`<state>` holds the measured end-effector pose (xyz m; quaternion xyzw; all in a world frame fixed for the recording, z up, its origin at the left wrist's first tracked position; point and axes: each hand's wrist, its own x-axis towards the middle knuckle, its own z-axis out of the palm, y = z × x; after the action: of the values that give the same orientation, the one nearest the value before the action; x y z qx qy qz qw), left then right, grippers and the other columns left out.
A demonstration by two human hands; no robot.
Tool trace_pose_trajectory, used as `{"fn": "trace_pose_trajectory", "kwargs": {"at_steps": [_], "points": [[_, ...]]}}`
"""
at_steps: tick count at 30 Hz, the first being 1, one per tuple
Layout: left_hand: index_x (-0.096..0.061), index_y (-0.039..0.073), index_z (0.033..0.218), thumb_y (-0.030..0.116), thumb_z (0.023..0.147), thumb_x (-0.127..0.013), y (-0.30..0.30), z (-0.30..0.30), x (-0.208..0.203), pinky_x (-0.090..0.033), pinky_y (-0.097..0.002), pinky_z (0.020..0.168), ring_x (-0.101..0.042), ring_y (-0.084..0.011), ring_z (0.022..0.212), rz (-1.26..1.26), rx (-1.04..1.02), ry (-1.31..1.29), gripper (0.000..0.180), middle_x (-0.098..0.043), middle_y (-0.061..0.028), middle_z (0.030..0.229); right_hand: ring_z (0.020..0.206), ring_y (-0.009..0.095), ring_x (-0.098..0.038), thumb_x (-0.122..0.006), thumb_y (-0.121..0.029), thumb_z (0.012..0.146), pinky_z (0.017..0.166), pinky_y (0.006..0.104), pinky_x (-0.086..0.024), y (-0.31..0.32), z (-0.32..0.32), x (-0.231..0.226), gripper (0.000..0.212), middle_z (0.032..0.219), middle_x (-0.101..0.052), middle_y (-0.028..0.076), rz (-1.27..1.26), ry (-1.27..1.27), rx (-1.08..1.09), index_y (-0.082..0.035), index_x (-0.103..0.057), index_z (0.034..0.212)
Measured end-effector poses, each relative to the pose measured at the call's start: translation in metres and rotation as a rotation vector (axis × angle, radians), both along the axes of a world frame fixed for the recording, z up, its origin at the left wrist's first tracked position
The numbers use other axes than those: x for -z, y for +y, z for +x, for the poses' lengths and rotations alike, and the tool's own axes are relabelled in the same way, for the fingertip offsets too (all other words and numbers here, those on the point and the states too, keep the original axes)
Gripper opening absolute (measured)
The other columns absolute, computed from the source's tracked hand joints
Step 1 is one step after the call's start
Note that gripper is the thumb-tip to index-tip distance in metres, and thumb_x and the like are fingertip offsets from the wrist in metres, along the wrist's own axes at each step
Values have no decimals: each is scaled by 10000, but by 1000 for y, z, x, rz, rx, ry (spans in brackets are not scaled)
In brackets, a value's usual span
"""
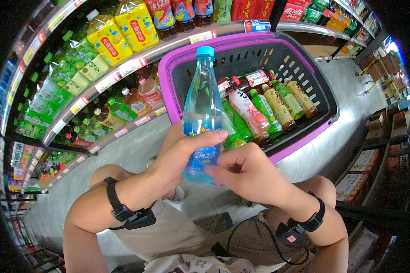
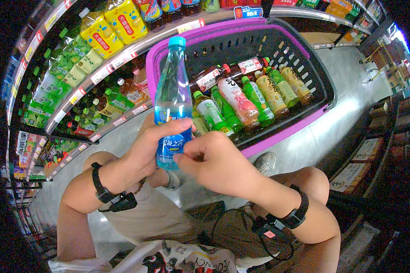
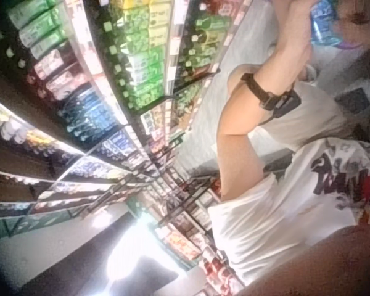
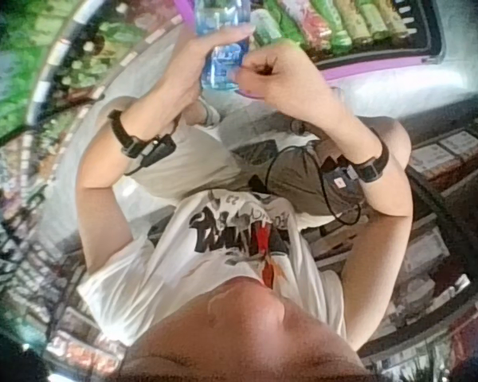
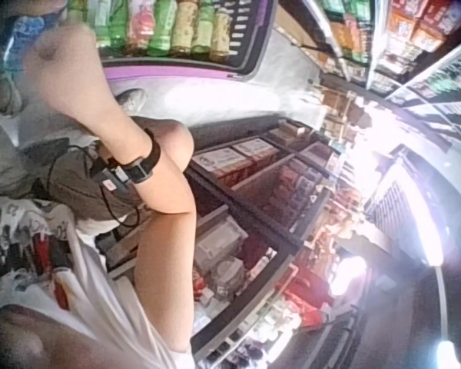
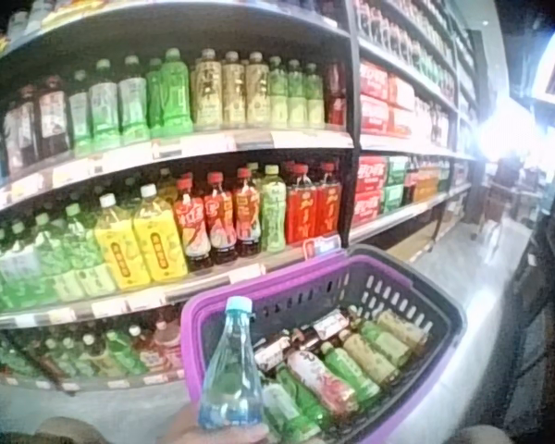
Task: The person picks up a blue bottle from a shopping basket, handles it, and then places it on a supermarket shelf while looking at other bottled drinks.
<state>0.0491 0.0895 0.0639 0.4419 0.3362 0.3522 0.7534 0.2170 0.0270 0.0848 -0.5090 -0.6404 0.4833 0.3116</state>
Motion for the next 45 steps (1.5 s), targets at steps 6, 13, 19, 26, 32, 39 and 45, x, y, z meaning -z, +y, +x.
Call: {"fn": "trace_pose_trajectory", "kwargs": {"at_steps": [6,13,19,26,32,39,45], "points": [[-638,101,985,244,828,-763,0,2,1,-468,-259,659,-612,-78,753,-34,12,-18,246,-638,14,846,516,53,-370,-655,-108,906,463,318,-319,3,7,-6,356,501,-426,26,50,10,77,40,-532,608],[-643,95,992,268,810,-782,2,7,0,-485,-268,682,-623,-84,768,-19,34,-7,287,-648,8,858,515,53,-389,-654,-122,915,463,316,-326,2,17,-11,335,511,-469,8,81,-65,65,34,-585,627],[-650,81,1020,258,808,-783,-2,12,-4,-491,-268,692,-629,-85,787,17,56,-24,307,-666,-1,887,520,49,-417,-655,-128,919,467,302,-335,-5,28,-12,319,531,-489,12,43,-80,-12,29,-605,645],[-644,80,1012,239,801,-791,-3,20,-3,-489,-266,688,-625,-87,766,-19,61,-37,302,-659,5,872,510,50,-442,-677,-129,917,465,279,-327,-4,37,-20,312,522,-534,37,185,-163,157,33,-633,655],[-635,85,1008,241,799,-794,-2,25,-1,-483,-268,679,-615,-80,763,3,106,-52,306,-646,11,855,509,41,-335,-697,-126,913,457,302,-261,-14,34,-9,376,512,-424,-23,106,-106,-71,18,-555,596],[-643,86,997,235,800,-793,-4,22,2,-483,-272,679,-614,-81,760,1,81,-17,289,-650,10,858,522,20,-334,-675,-96,927,461,283,-246,-5,44,-7,390,525,-417,-53,29,-84,-33,11,-531,579],[-651,78,991,219,806,-787,-5,16,3,-490,-273,693,-625,-87,771,-34,49,1,270,-658,7,865,511,37,-326,-683,-136,927,458,289,-247,-9,31,-18,399,519,-421,-37,-62,69,-63,9,-540,584]]}}
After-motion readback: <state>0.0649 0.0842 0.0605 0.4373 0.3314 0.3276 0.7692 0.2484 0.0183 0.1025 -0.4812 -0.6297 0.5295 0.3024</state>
